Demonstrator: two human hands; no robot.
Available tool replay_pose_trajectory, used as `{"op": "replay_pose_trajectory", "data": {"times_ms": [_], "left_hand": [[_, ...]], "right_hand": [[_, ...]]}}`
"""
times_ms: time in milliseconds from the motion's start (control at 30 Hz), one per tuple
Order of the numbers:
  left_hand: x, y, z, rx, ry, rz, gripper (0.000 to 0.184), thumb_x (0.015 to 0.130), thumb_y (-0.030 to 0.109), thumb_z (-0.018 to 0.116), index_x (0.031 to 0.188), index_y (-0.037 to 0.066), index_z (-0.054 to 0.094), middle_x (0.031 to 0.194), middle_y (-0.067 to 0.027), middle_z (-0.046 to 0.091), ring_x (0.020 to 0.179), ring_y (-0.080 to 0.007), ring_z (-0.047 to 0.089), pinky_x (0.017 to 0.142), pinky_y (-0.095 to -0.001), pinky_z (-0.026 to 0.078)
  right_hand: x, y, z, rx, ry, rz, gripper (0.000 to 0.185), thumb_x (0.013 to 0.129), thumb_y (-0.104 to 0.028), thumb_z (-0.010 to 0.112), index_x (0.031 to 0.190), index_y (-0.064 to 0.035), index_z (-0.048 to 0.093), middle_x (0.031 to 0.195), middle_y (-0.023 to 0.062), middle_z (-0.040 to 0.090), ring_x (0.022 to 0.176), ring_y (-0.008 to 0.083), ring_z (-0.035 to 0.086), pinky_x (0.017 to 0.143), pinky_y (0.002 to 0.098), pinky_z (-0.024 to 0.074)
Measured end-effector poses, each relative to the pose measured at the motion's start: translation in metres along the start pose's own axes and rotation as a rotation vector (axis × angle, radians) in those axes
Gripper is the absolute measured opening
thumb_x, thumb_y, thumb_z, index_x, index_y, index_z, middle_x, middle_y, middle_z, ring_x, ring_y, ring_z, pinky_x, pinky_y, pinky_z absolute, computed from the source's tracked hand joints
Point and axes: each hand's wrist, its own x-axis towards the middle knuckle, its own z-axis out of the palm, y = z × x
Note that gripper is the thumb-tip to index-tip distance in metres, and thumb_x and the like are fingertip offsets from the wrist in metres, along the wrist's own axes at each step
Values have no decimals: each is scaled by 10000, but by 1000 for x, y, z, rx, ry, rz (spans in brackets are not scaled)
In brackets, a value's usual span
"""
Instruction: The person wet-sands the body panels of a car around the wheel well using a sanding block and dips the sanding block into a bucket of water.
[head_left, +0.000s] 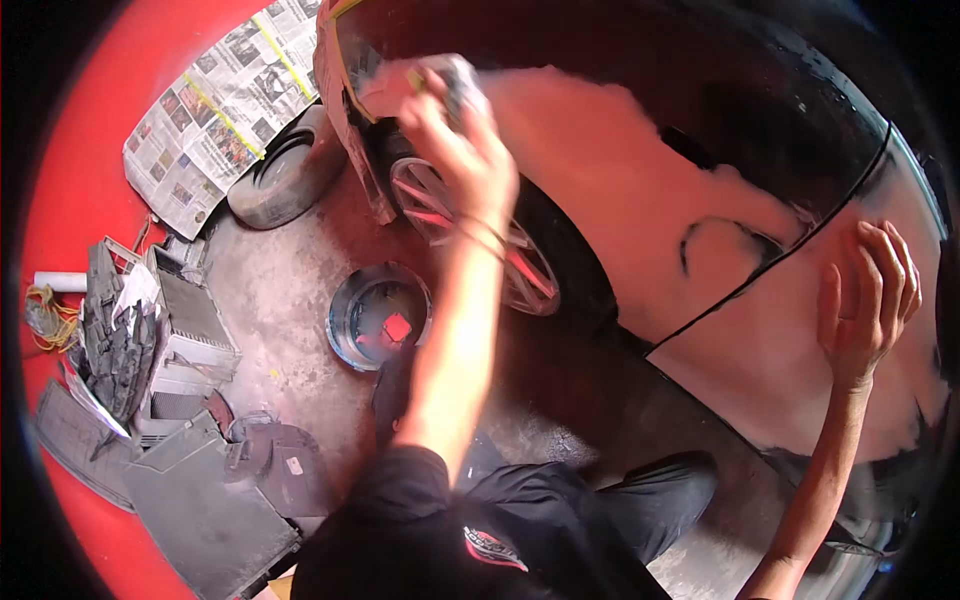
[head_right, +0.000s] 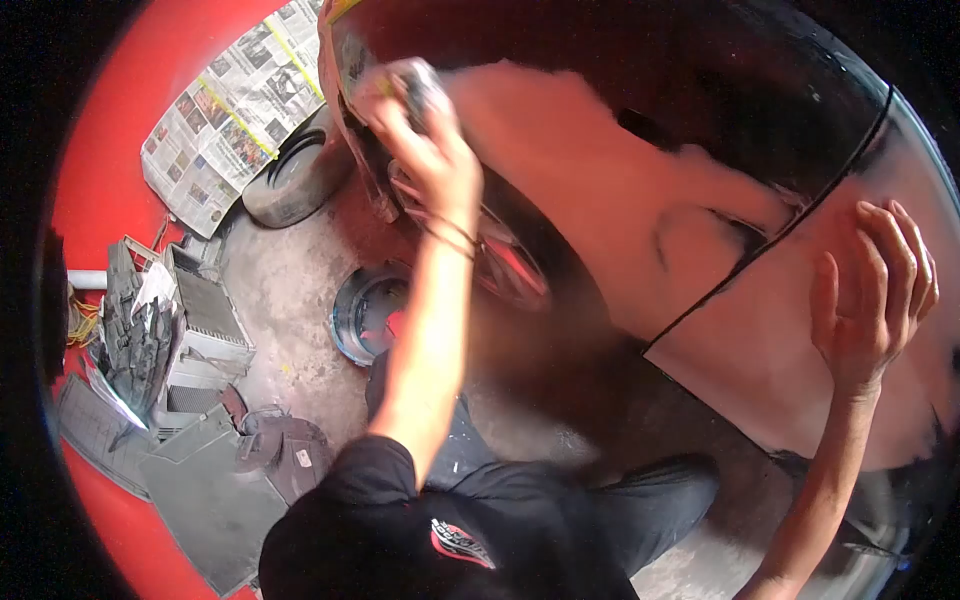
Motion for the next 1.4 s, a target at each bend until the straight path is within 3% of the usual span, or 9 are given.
{"op": "replay_pose_trajectory", "data": {"times_ms": [167,400,633,767,867,900,1000,1133,1400], "left_hand": [[-214,80,-15,109,-269,-59,645,1106,294,696,1622,-9,458,1613,-359,385,1461,-532,416,1272,-635,313],[24,-31,-5,69,1,-13,393,1152,278,636,1304,-56,494,1234,-216,555,1169,-347,569,1082,-482,470],[-223,126,14,136,-94,-171,470,1147,227,616,1450,-82,433,1370,-248,523,1363,-369,501,1222,-537,370],[-140,102,16,-9,-32,-78,483,1134,231,661,1443,-63,433,1344,-213,520,1292,-318,519,1191,-492,402],[-56,49,19,-46,49,-265,390,1106,187,671,1337,-34,448,1271,-161,516,1170,-244,527,1114,-461,453],[-26,145,4,476,-79,-664,387,1125,396,644,1267,54,758,1310,-139,783,1292,-286,688,1273,-619,337],[-134,114,23,-56,-7,-248,364,1116,141,650,1345,-58,448,1295,-255,534,1170,-376,552,1106,-518,435],[-342,182,17,-109,-61,-594,563,1162,262,610,1561,-75,399,1578,-233,485,1509,-339,452,1292,-484,311],[-165,175,45,78,115,-552,406,1121,177,662,1365,-71,452,1284,-236,547,1197,-335,542,1107,-482,448]], "right_hand": [[-5,0,2,12,12,0,330,950,-150,822,1266,-71,772,1425,65,751,1432,300,657,1219,443,431],[-2,1,-5,5,0,15,305,946,-163,834,1243,-107,787,1427,25,752,1421,260,664,1207,426,441],[-7,1,-3,25,41,16,317,953,-211,839,1261,-150,801,1430,-9,748,1407,232,664,1197,398,447],[-11,2,-4,9,30,21,345,967,-205,846,1303,-155,783,1441,-30,750,1414,207,666,1199,382,457],[-11,0,-3,11,37,30,335,980,-224,845,1306,-178,787,1446,-66,751,1412,174,668,1198,371,467],[-12,1,-2,12,44,25,327,985,-230,839,1305,-184,789,1449,-69,750,1411,171,668,1195,368,470],[-16,6,3,25,68,12,315,997,-245,823,1307,-201,793,1458,-74,748,1404,165,671,1183,360,479],[-16,3,1,16,70,14,328,997,-256,814,1322,-222,791,1463,-78,744,1380,161,682,1159,355,489],[-18,6,3,53,79,-10,327,1007,-288,806,1330,-244,792,1460,-99,741,1366,154,684,1150,360,494]]}}
